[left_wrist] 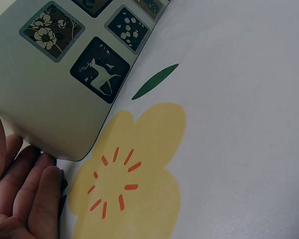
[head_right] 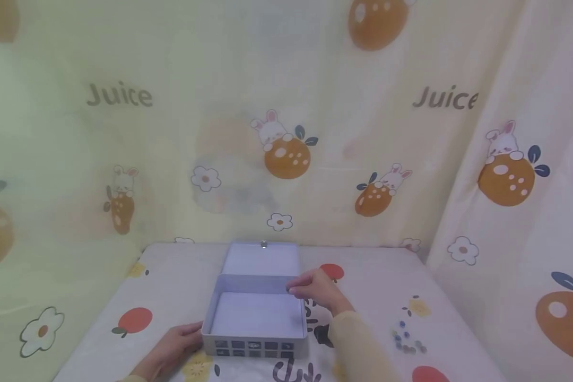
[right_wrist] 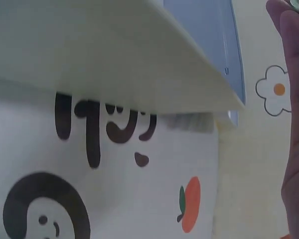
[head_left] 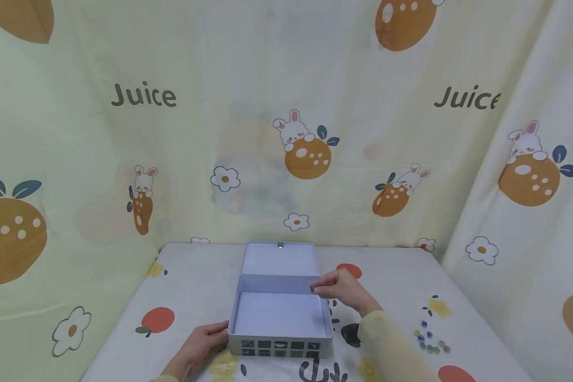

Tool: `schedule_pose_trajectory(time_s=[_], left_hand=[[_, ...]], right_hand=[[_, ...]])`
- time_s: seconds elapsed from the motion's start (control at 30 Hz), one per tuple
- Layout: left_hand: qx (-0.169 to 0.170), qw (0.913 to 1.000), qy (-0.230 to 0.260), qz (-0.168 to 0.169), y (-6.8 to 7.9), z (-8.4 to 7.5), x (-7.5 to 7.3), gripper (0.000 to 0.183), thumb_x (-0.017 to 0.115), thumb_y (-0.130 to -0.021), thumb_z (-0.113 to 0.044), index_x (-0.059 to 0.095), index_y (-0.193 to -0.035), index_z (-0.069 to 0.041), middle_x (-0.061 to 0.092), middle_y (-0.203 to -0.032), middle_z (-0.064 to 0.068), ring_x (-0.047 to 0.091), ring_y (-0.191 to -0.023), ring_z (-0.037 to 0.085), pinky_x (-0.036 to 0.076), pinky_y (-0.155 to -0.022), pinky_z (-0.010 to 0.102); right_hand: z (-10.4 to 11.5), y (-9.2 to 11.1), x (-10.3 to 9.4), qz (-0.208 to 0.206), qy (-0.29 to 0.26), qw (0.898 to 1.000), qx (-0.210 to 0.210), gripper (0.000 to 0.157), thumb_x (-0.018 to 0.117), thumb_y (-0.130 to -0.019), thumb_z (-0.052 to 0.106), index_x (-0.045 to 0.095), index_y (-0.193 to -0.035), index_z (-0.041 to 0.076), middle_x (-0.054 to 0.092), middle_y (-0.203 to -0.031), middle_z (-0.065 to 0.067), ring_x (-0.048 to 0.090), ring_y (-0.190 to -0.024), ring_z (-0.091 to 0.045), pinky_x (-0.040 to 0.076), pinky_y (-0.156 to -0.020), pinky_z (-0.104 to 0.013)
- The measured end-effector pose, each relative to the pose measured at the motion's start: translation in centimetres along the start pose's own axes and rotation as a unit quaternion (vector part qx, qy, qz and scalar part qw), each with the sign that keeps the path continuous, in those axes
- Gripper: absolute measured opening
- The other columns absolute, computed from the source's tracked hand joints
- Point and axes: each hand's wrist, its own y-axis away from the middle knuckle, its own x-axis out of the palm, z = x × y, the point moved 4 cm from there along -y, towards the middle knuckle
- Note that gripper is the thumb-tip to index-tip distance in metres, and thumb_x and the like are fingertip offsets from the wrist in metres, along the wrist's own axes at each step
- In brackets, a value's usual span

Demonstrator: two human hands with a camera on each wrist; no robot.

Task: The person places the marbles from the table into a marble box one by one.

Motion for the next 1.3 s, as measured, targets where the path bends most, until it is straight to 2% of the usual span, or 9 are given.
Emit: schedule_pose_trajectory(time_s=[0.17, 0.3, 0.6, 0.73, 0.83, 0.93, 1.1, 1.3], left_hand=[[-0.002, 1.0, 0.002, -0.001, -0.1, -0.1, 0.0, 0.057, 0.07, -0.097, -0.026, 0.054, -0.144, 0.002, 0.052, -0.15, 0.025, 0.051, -0.14, 0.042, 0.055, -0.106, 0.049], [0.0, 1.0, 0.009, -0.003, 0.0, -0.1, 0.0, 0.055, 0.071, -0.097, -0.023, 0.054, -0.143, 0.002, 0.052, -0.149, 0.025, 0.051, -0.139, 0.042, 0.055, -0.105, 0.047], [-0.002, 0.9998, 0.018, -0.002, 0.0, -0.3, 0.1, 0.055, 0.07, -0.097, -0.021, 0.053, -0.144, 0.003, 0.051, -0.15, 0.026, 0.05, -0.14, 0.043, 0.055, -0.106, 0.048], [-0.01, 0.9998, 0.013, -0.009, -0.1, -0.2, 0.1, 0.055, 0.071, -0.097, -0.023, 0.054, -0.143, 0.002, 0.053, -0.149, 0.025, 0.052, -0.139, 0.042, 0.055, -0.105, 0.049], [-0.015, 0.9998, 0.01, -0.01, -0.1, -0.1, 0.1, 0.056, 0.071, -0.096, -0.023, 0.055, -0.143, 0.001, 0.054, -0.148, 0.024, 0.052, -0.138, 0.042, 0.055, -0.105, 0.049], [-0.014, 0.9999, 0.004, -0.003, -0.1, -0.1, 0.3, 0.056, 0.07, -0.097, -0.024, 0.053, -0.145, 0.0, 0.054, -0.149, 0.024, 0.052, -0.139, 0.041, 0.054, -0.106, 0.05], [-0.015, 0.9998, -0.01, 0.001, -0.2, -0.1, 0.8, 0.058, 0.07, -0.097, -0.028, 0.053, -0.146, -0.001, 0.054, -0.15, 0.022, 0.05, -0.14, 0.042, 0.053, -0.107, 0.053], [-0.027, 0.9992, -0.024, -0.02, 0.1, 0.1, 0.3, 0.057, 0.07, -0.097, -0.028, 0.054, -0.146, -0.003, 0.055, -0.149, 0.021, 0.048, -0.141, 0.043, 0.051, -0.109, 0.056]], right_hand=[[0.6, -0.6, 1.0, -0.008, -0.004, 1.0, 0.004, 0.023, 0.079, -0.09, 0.017, 0.08, -0.111, 0.009, 0.079, -0.108, -0.007, 0.075, -0.1, -0.024, 0.064, -0.089, -0.037], [0.6, -0.8, 1.5, -0.007, -0.008, 1.0, 0.005, 0.023, 0.078, -0.091, 0.017, 0.079, -0.113, 0.009, 0.079, -0.11, -0.007, 0.075, -0.101, -0.02, 0.063, -0.092, -0.039], [0.4, -0.1, 0.7, -0.025, -0.004, 1.0, 0.015, 0.026, 0.078, -0.091, 0.018, 0.079, -0.115, 0.008, 0.079, -0.109, -0.008, 0.075, -0.104, -0.03, 0.064, -0.091, -0.039], [0.0, 0.4, -0.3, -0.017, -0.004, 1.0, 0.003, 0.026, 0.077, -0.092, 0.016, 0.078, -0.116, 0.006, 0.078, -0.111, -0.01, 0.076, -0.102, -0.026, 0.064, -0.091, -0.04], [-0.9, 0.9, -1.6, -0.012, 0.008, 1.0, -0.008, 0.029, 0.076, -0.093, 0.014, 0.075, -0.118, 0.001, 0.078, -0.112, -0.014, 0.076, -0.102, -0.026, 0.063, -0.092, -0.042], [-2.3, 2.2, -3.8, -0.022, 0.027, 0.999, 0.004, 0.029, 0.076, -0.093, 0.015, 0.075, -0.118, 0.001, 0.078, -0.112, -0.014, 0.075, -0.103, -0.026, 0.063, -0.092, -0.043], [-5.4, 5.8, -8.7, -0.053, 0.059, 0.995, 0.06, 0.028, 0.076, -0.093, 0.016, 0.076, -0.118, 0.003, 0.077, -0.114, -0.013, 0.074, -0.103, -0.025, 0.063, -0.092, -0.043], [-9.1, 10.5, -13.6, -0.066, 0.091, 0.988, 0.104, 0.029, 0.073, -0.095, 0.013, 0.073, -0.119, -0.004, 0.076, -0.115, -0.019, 0.074, -0.102, -0.028, 0.064, -0.088, -0.044]])
